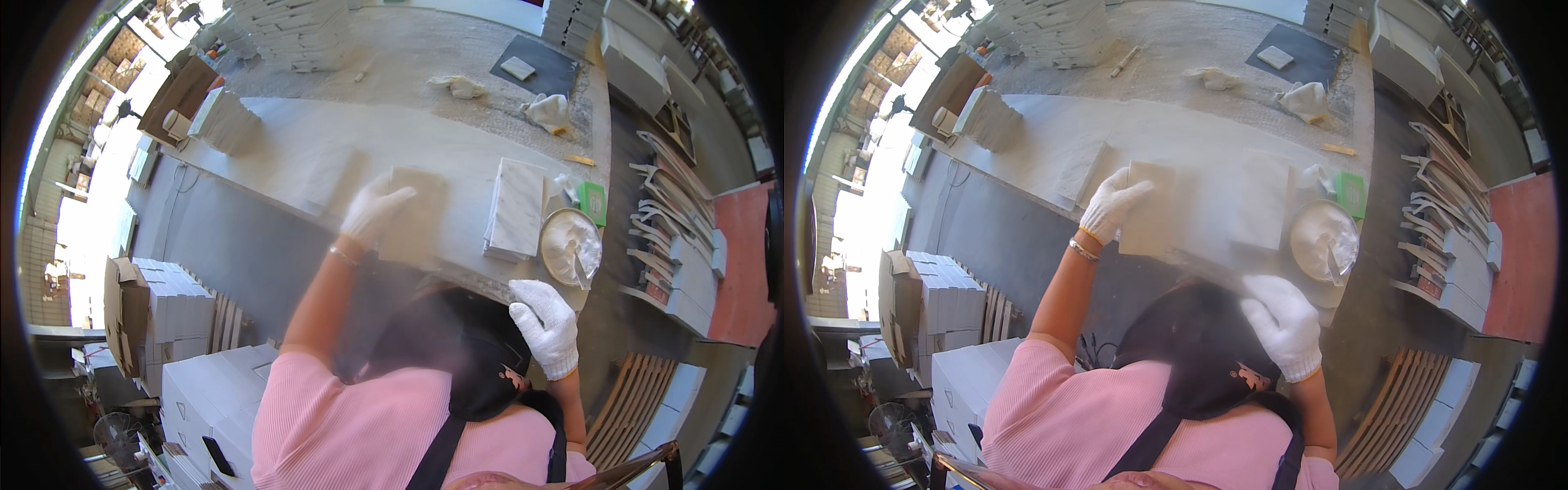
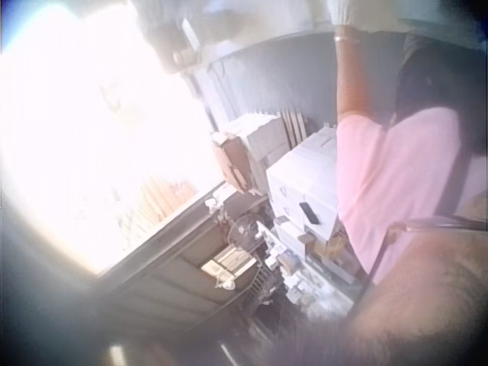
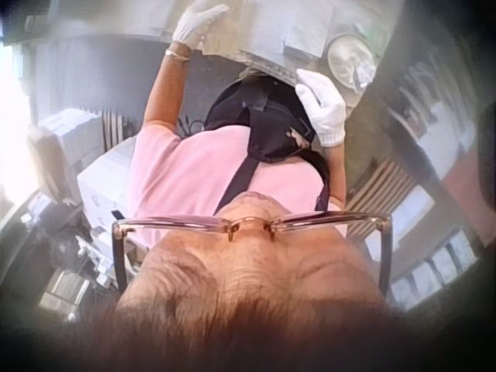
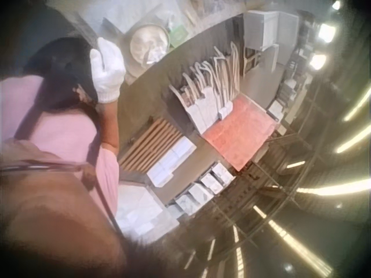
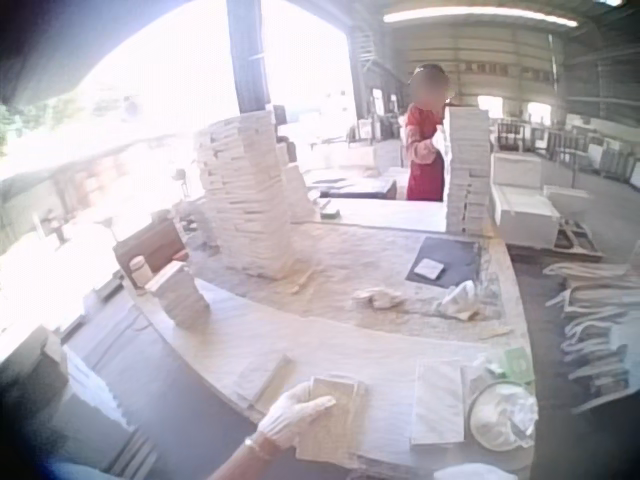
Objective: The person applies a white paste to the edges of rectangular white tiles using a small metal spatula, then rubs the edges with gloved fingers. The tiles are handled one at a time and placed back on the workbench.
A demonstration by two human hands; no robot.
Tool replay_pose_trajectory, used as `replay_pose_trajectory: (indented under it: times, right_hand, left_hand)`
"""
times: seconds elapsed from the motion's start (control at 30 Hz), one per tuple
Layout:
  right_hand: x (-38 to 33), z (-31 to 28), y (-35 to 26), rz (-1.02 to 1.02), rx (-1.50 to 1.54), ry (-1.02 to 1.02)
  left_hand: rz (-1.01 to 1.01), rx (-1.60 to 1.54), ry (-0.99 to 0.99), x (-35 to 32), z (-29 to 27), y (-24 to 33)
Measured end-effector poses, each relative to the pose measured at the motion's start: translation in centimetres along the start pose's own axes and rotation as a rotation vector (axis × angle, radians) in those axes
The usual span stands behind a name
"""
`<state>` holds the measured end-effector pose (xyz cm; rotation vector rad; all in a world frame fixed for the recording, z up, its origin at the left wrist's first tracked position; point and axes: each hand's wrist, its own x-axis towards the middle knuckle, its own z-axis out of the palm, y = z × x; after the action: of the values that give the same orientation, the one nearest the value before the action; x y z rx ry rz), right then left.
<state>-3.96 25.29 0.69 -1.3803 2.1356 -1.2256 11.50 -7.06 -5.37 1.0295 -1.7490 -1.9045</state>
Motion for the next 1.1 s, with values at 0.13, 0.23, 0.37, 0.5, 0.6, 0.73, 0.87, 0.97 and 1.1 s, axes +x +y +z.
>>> replay_pose_trajectory:
  times: [0.13,0.23,0.37,0.5,0.6,0.73,0.87,0.97,1.1]
  right_hand:
    - [-0.8,-0.4,0.6,0.083,0.018,0.038]
    - [-1.3,-0.4,1.0,0.148,0.013,0.032]
    - [-1.5,-0.9,1.3,0.179,0.016,0.043]
    - [-1.2,-1.2,1.2,0.205,0.010,0.032]
    - [-1.1,-0.8,1.0,0.229,0.049,0.027]
    - [-1.4,-0.2,1.2,0.211,0.048,0.057]
    - [-2.1,-0.3,1.6,0.217,0.039,0.065]
    - [-2.1,-0.3,1.7,0.215,-0.003,0.046]
    - [-1.3,-0.4,1.7,0.182,0.010,0.056]
  left_hand:
    - [0.038,0.377,-0.081,5.6,-1.9,-0.3]
    - [0.046,0.732,-0.080,7.1,-2.0,-0.1]
    - [0.129,1.168,0.101,7.1,-1.3,-0.1]
    - [0.244,1.144,0.068,7.4,-0.2,-0.6]
    - [0.135,1.293,0.004,8.2,2.0,-0.5]
    - [0.014,1.355,-0.042,8.4,3.9,0.6]
    - [0.008,1.365,-0.043,8.3,5.1,1.5]
    - [-0.034,1.411,-0.047,8.2,5.7,2.2]
    - [-0.038,1.351,-0.023,7.9,6.1,2.7]
